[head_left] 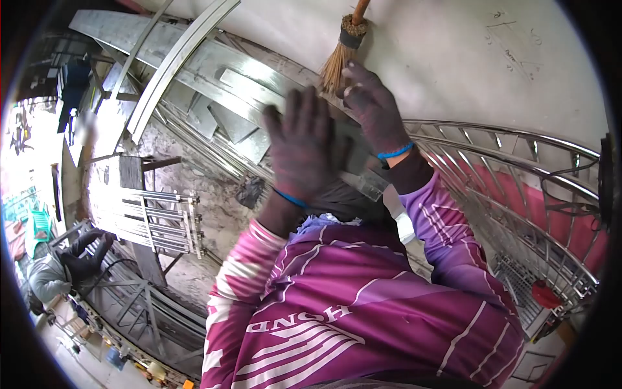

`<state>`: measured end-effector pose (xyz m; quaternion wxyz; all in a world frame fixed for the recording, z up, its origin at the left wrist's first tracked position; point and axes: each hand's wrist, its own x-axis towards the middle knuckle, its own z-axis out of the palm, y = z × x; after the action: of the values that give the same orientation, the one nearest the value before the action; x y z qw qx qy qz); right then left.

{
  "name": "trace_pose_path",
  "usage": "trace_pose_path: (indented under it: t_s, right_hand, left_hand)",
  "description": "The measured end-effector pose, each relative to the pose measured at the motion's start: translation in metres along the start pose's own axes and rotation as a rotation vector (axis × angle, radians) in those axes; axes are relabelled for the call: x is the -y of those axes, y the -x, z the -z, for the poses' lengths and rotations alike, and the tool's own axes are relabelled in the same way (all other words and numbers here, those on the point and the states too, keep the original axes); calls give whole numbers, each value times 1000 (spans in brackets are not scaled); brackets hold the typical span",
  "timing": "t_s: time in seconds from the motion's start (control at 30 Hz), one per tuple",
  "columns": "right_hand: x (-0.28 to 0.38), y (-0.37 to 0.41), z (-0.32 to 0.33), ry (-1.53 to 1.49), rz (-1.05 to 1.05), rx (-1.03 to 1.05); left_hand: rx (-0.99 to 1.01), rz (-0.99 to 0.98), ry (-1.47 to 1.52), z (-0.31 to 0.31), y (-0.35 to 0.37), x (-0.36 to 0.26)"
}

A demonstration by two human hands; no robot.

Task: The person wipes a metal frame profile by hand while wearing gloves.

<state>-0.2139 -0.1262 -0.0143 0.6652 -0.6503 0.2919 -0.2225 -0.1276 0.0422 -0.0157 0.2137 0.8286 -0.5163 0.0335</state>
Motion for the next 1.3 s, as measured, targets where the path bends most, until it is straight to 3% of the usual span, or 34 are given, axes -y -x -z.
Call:
trace_pose_path:
  t_s: [0.03, 0.1, 0.2, 0.27, 0.3, 0.37, 0.43, 0.47, 0.57, 0.63, 0.77, 0.83, 0.93, 0.97, 1.03, 1.1, 1.17, 1.23, 1.27, 1.3]
  right_hand:
    - [0, 0, -2, -243, -124, -61]
    - [-19, -8, 8, -155, -36, -81]
    - [-6, -3, 10, -287, -213, -54]
    - [-13, -5, 15, -182, -149, 6]
    - [-15, -5, 17, -67, -84, 75]
    - [-12, -4, 18, -146, -121, 66]
    - [-11, -2, 20, -228, -160, 52]
    - [-11, -3, 22, -283, -180, 9]
    - [-11, -3, 18, -347, -176, -46]
    - [-10, -3, 17, -329, -189, -43]
    - [-19, -4, 16, -289, -140, 33]
    - [-15, -1, 16, -268, -182, 64]
    - [-8, -1, 13, -151, -93, 110]
    - [-5, 1, 13, -109, -73, 111]
    - [-2, 0, 13, -66, -45, 115]
    - [-3, 2, 14, -152, -142, 120]
    - [-1, 1, 9, -103, -117, 129]
    - [0, -1, 13, 72, -30, 165]
    - [1, -1, 12, 78, -24, 176]
    - [3, 0, 12, 77, -41, 165]
  left_hand:
    - [33, 57, 100, 5, 8, -20]
    - [120, 52, 10, 7, 9, -10]
    - [19, 34, -353, 30, -22, 39]
    - [-65, 44, -436, 42, -43, 78]
    - [-27, 40, -407, 40, -48, 92]
    - [170, 49, -289, 20, -47, 92]
    - [88, -85, -120, 6, -19, 55]
    - [113, -101, -177, -2, -7, 25]
    - [109, -119, 134, -5, 24, -49]
    - [147, -127, 42, -5, 25, -46]
    - [128, 92, -418, 21, -32, 40]
    - [14, 210, -462, 27, -52, 95]
    - [-16, 265, -395, 21, -51, 116]
    - [215, 315, -341, 38, -55, 82]
    - [-37, 144, -350, 11, -14, 34]
    - [45, 128, -181, 20, 7, -29]
    - [-15, 137, -147, 24, 2, -13]
    - [-53, 250, -215, 23, -24, 42]
    - [-188, 264, -209, 23, -36, 66]
    - [-139, 338, -103, 28, -47, 79]
